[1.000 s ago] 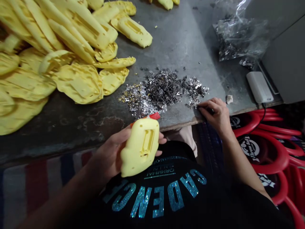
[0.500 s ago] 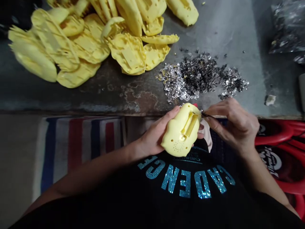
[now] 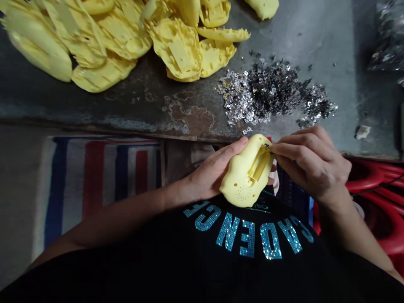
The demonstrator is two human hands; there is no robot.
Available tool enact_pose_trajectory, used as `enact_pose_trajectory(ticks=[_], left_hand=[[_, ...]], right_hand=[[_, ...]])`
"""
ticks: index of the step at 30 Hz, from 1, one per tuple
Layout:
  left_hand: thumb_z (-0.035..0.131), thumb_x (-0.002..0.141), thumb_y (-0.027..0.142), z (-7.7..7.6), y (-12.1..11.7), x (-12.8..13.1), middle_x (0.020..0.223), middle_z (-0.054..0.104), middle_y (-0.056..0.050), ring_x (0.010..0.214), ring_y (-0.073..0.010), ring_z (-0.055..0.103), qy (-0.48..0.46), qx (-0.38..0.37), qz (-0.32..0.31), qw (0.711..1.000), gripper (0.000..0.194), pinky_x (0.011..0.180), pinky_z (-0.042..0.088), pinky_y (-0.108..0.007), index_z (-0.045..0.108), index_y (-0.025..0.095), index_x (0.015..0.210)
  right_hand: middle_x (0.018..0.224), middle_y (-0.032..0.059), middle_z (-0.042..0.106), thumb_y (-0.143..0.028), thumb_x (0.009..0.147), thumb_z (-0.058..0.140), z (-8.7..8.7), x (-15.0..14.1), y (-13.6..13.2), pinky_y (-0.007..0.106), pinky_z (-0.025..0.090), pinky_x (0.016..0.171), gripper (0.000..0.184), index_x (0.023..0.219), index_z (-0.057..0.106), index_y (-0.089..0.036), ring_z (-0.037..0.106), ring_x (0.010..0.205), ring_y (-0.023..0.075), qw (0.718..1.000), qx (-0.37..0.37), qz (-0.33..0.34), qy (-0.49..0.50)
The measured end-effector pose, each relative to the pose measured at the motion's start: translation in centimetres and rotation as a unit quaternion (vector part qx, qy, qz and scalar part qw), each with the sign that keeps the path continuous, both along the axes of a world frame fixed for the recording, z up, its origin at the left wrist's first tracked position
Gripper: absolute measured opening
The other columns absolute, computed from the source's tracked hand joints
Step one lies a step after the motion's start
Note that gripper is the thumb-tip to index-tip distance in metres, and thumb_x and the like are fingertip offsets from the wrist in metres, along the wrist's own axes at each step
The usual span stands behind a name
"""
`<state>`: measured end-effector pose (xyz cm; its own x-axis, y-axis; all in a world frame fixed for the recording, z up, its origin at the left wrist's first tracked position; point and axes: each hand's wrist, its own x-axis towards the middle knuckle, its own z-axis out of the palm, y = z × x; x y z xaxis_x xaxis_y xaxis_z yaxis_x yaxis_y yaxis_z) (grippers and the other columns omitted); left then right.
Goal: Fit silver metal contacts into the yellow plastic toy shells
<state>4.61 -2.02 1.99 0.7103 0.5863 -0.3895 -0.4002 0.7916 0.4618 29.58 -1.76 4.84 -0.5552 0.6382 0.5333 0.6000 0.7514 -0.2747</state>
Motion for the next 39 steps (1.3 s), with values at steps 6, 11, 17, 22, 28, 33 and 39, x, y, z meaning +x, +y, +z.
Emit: enact_pose_trajectory(ticks=[6, 11, 17, 22, 28, 33, 39], left_hand=[[0.066, 0.115, 0.058, 0.2, 0.0, 0.5, 0.128, 0.088, -0.017, 0.112, -0.0316, 0.088, 0.013, 0.004, -0.007, 1.0, 0.063, 0.098, 0.071, -0.039, 0.068, 0.015, 0.162], [0.065, 0.116, 0.056, 0.0, 0.0, 0.5, 0.127, 0.089, -0.017, 0.105, -0.0278, 0.088, 0.03, -0.005, 0.004, 1.0, 0.061, 0.095, 0.07, -0.034, 0.07, 0.014, 0.16], [0.061, 0.119, 0.053, 0.2, 0.0, 0.6, 0.124, 0.089, -0.017, 0.092, -0.0234, 0.087, 0.026, -0.016, 0.015, 0.999, 0.053, 0.083, 0.068, -0.029, 0.077, 0.013, 0.15], [0.06, 0.12, 0.047, 0.3, -0.1, 0.7, 0.106, 0.09, -0.012, 0.069, -0.0165, 0.078, 0.019, -0.014, 0.038, 0.999, 0.046, 0.068, 0.063, -0.024, 0.079, 0.013, 0.144], [0.063, 0.118, 0.049, 0.6, -0.5, 0.7, 0.115, 0.091, -0.013, 0.091, -0.0229, 0.086, 0.03, 0.005, 0.062, 0.998, 0.049, 0.081, 0.068, -0.027, 0.077, 0.013, 0.148], [0.079, 0.108, 0.057, 0.6, -0.8, 0.6, 0.116, 0.091, -0.012, 0.093, -0.0221, 0.086, 0.042, 0.036, 0.093, 0.994, 0.055, 0.077, 0.066, -0.024, 0.08, 0.015, 0.144], [0.101, 0.085, 0.065, 0.2, -1.1, 0.6, 0.104, 0.089, -0.006, 0.083, -0.0177, 0.082, 0.067, 0.046, 0.12, 0.989, 0.064, 0.076, 0.066, -0.024, 0.084, 0.018, 0.124]], right_hand=[[0.122, 0.0019, 0.089, -0.019, 0.109, 0.078, 0.1, 0.2, -1.2, 0.042, 0.067, 0.087, 0.044, 0.149, 0.072, -0.036, 0.079, 0.098, 0.0229, 1.0, -0.006, -0.019, -0.016], [0.122, 0.0023, 0.09, -0.016, 0.108, 0.079, -0.4, 0.1, -2.2, 0.043, 0.066, 0.084, 0.047, 0.15, 0.072, -0.035, 0.08, 0.099, 0.0243, 0.999, 0.011, -0.048, -0.001], [0.12, 0.0048, 0.091, -0.016, 0.108, 0.078, -1.2, -0.3, -2.5, 0.045, 0.064, 0.081, 0.047, 0.151, 0.074, -0.034, 0.081, 0.097, 0.0267, 0.997, 0.033, -0.069, 0.02], [0.123, 0.0066, 0.091, -0.014, 0.106, 0.079, -1.6, -0.7, -2.8, 0.046, 0.064, 0.082, 0.051, 0.154, 0.073, -0.032, 0.083, 0.099, 0.0285, 0.997, 0.043, -0.07, 0.008], [0.127, 0.0085, 0.09, -0.011, 0.104, 0.081, -2.1, -0.9, -3.4, 0.047, 0.065, 0.086, 0.054, 0.155, 0.075, -0.029, 0.083, 0.104, 0.0296, 0.995, 0.048, -0.086, 0.02], [0.123, 0.0099, 0.09, -0.005, 0.101, 0.08, -2.1, -1.4, -3.6, 0.045, 0.065, 0.084, 0.052, 0.147, 0.08, -0.027, 0.083, 0.101, 0.0291, 0.993, 0.06, -0.092, 0.051], [0.108, 0.0043, 0.086, -0.009, 0.101, 0.083, 0.1, -1.4, -2.8, 0.042, 0.063, 0.082, 0.028, 0.121, 0.082, -0.03, 0.081, 0.093, 0.0237, 0.985, -0.078, -0.095, 0.123]])
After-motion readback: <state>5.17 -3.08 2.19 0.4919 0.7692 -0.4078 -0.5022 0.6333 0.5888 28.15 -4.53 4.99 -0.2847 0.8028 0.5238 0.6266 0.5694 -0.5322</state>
